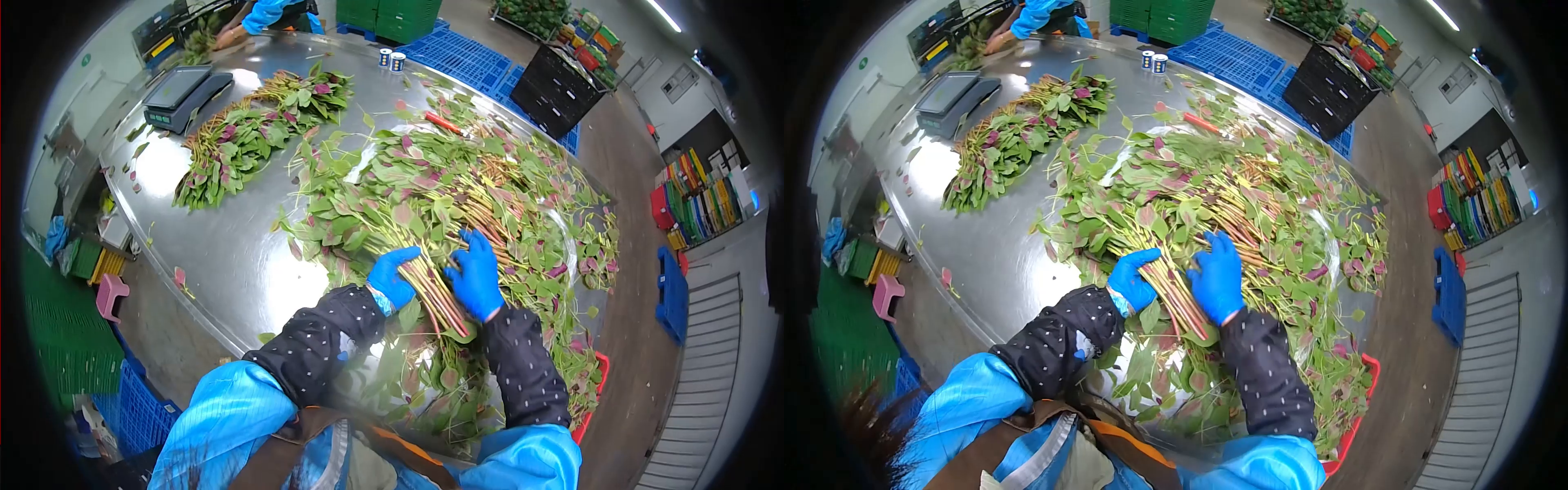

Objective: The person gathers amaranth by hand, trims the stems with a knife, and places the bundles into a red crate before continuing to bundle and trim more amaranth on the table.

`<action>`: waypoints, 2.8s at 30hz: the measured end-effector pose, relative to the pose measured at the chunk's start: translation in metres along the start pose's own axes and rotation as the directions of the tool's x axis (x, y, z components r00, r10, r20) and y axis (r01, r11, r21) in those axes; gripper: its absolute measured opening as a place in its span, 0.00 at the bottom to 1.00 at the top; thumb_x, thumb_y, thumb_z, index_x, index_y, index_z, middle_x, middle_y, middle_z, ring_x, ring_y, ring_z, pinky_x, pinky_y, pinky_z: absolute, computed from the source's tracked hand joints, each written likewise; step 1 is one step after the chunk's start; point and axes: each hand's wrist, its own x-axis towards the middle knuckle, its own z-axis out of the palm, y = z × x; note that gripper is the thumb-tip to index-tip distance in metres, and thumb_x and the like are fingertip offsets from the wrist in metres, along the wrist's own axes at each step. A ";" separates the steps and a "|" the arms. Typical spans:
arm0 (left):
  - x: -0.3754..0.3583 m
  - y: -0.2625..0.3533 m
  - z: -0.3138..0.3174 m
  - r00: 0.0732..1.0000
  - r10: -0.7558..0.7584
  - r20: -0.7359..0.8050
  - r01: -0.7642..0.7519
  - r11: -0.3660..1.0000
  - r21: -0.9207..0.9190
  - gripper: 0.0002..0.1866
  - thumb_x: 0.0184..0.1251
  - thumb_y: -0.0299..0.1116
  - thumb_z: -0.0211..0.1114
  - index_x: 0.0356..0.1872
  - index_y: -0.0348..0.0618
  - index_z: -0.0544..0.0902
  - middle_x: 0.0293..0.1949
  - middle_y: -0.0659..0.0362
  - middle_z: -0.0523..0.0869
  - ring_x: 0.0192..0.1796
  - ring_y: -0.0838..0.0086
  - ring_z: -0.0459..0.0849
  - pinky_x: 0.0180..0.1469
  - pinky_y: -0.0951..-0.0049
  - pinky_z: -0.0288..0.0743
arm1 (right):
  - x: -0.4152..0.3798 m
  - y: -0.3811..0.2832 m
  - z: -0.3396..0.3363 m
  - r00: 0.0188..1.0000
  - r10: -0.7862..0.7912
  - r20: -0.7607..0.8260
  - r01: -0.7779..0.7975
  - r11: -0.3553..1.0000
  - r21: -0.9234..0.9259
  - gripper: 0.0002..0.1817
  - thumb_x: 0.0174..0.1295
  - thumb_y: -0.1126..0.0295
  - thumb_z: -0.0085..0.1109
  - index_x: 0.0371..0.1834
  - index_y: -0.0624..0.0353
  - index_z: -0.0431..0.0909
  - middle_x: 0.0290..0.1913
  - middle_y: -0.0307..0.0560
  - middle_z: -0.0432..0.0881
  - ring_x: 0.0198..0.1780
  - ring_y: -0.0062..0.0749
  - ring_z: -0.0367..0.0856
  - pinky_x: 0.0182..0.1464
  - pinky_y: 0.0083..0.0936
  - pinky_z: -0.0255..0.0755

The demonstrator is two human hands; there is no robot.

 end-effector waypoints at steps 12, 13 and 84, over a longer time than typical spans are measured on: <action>-0.035 0.026 -0.002 0.997 0.071 -0.021 -0.060 0.942 0.331 0.19 0.56 0.29 0.59 0.49 0.28 0.74 0.40 0.49 0.82 0.42 0.64 0.82 0.49 0.65 0.75 | -0.042 -0.010 0.017 0.878 0.357 0.319 -0.400 0.181 0.899 0.29 0.58 0.65 0.57 0.62 0.63 0.61 0.44 0.41 0.73 0.43 0.24 0.72 0.49 0.20 0.66; -0.042 0.024 0.009 0.995 0.099 0.009 -0.096 0.933 0.348 0.19 0.57 0.29 0.59 0.48 0.28 0.74 0.41 0.50 0.82 0.42 0.65 0.82 0.48 0.66 0.75 | -0.044 -0.021 0.014 0.850 0.237 0.471 -0.523 0.273 0.808 0.32 0.58 0.64 0.58 0.63 0.63 0.58 0.47 0.43 0.72 0.46 0.25 0.72 0.51 0.21 0.66; -0.208 -0.005 -0.059 0.837 -0.489 -0.246 0.132 -0.255 0.958 0.21 0.54 0.41 0.67 0.48 0.45 0.80 0.45 0.55 0.82 0.47 0.68 0.81 0.51 0.73 0.71 | -0.181 -0.129 0.040 0.529 0.304 0.792 -0.817 0.436 0.378 0.15 0.44 0.72 0.63 0.36 0.67 0.74 0.24 0.44 0.79 0.19 0.27 0.78 0.22 0.25 0.71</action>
